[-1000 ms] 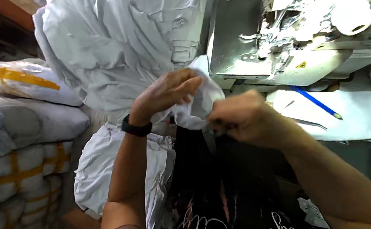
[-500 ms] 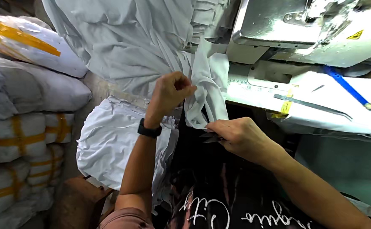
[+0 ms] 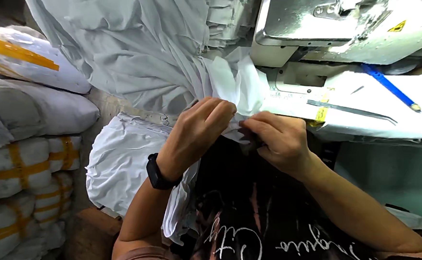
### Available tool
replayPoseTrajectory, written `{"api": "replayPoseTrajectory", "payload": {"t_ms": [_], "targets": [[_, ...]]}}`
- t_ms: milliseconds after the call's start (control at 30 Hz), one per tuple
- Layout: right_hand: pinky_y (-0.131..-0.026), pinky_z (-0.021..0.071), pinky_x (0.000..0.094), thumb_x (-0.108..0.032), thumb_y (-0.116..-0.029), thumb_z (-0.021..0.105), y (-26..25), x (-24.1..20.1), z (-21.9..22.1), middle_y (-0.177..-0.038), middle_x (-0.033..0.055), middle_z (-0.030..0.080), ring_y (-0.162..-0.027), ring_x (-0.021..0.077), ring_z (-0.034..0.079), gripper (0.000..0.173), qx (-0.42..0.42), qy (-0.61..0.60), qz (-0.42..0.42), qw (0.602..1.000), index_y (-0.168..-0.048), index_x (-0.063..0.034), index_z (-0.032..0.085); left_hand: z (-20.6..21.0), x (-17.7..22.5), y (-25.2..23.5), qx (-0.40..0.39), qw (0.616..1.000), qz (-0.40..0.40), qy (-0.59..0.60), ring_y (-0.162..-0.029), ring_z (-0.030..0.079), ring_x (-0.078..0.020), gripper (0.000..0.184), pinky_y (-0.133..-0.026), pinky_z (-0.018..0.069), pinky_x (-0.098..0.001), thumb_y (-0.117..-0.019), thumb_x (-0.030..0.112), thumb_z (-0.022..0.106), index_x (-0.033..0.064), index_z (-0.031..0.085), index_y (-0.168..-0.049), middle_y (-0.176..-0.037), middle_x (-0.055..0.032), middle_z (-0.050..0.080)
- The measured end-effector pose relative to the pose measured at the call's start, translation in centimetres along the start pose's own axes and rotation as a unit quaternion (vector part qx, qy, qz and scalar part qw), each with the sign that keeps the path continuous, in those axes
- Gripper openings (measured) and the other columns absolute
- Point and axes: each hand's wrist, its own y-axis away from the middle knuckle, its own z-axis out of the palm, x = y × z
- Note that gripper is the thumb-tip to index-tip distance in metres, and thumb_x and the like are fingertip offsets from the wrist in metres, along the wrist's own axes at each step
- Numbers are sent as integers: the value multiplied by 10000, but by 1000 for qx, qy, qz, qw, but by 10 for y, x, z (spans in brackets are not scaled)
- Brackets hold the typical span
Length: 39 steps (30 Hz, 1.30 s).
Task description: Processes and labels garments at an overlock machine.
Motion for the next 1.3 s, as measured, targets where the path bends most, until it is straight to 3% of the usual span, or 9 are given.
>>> {"api": "replayPoseTrajectory", "payload": {"t_ms": [100,233,300,367,467,733,1133,1233,1300], "targets": [[-640,497,236,-26,-942,648,-3,3,2,-1001,192,671,-794,178,632,105,29,-32,-9,999,-970,46,720,4,-3,6,42,998,43,7,-892,693,-250,73,-798,564,-305,-936,-28,665,-50,642,-869,-900,-192,692],[-620,473,203,-43,-943,686,-10,1,6,-1130,228,667,-742,129,591,106,38,-60,3,997,-937,50,734,9,-5,12,50,996,78,1,-870,684,-257,82,-776,566,-315,-938,-33,655,-39,631,-860,-875,-181,675],[-733,553,203,-20,-929,684,-12,2,6,-1084,193,713,-867,130,688,87,33,-107,42,993,-908,53,729,8,-4,14,32,998,60,0,-876,671,-257,45,-780,556,-306,-920,-36,654,-52,679,-887,-897,-189,668],[-805,557,170,8,-898,703,-14,3,5,-1037,166,706,-913,88,675,72,39,-177,87,980,-888,77,718,8,-3,15,14,1000,22,-2,-908,667,-246,124,-814,550,-290,-903,-1,638,-62,733,-956,-978,-202,689],[-766,544,136,12,-870,733,-15,3,1,-1004,133,705,-869,35,654,67,45,-223,128,965,-842,69,711,10,-5,16,20,1000,-5,8,-1022,658,-257,168,-910,509,-343,-896,110,699,-34,750,-966,-1077,-185,717],[-710,543,122,12,-857,741,-15,2,-7,-981,96,710,-815,8,650,78,35,-258,169,951,-808,48,693,18,-6,16,83,992,-42,88,-995,702,-199,73,-1044,442,-431,-900,13,697,-15,700,-833,-954,-138,744],[-651,523,111,11,-835,751,-14,2,-4,-922,68,705,-754,-7,632,100,47,-268,193,943,-783,26,666,24,-5,12,91,990,-49,97,-897,709,-191,110,-1054,433,-473,-861,-16,694,5,648,-763,-860,-123,727],[-567,465,100,22,-824,746,-13,1,-2,-857,25,683,-675,-24,581,127,68,-290,225,928,-819,-15,624,21,-9,10,41,995,-40,78,-934,713,-214,108,-1069,431,-488,-876,26,709,4,669,-778,-904,-140,735],[-551,456,96,33,-815,746,-11,4,-4,-861,0,678,-662,-28,572,168,83,-292,243,921,-850,-47,604,14,-18,13,-45,998,-27,24,-1087,682,-271,205,-1111,362,-570,-897,190,736,19,695,-791,-1061,-152,731]]}}
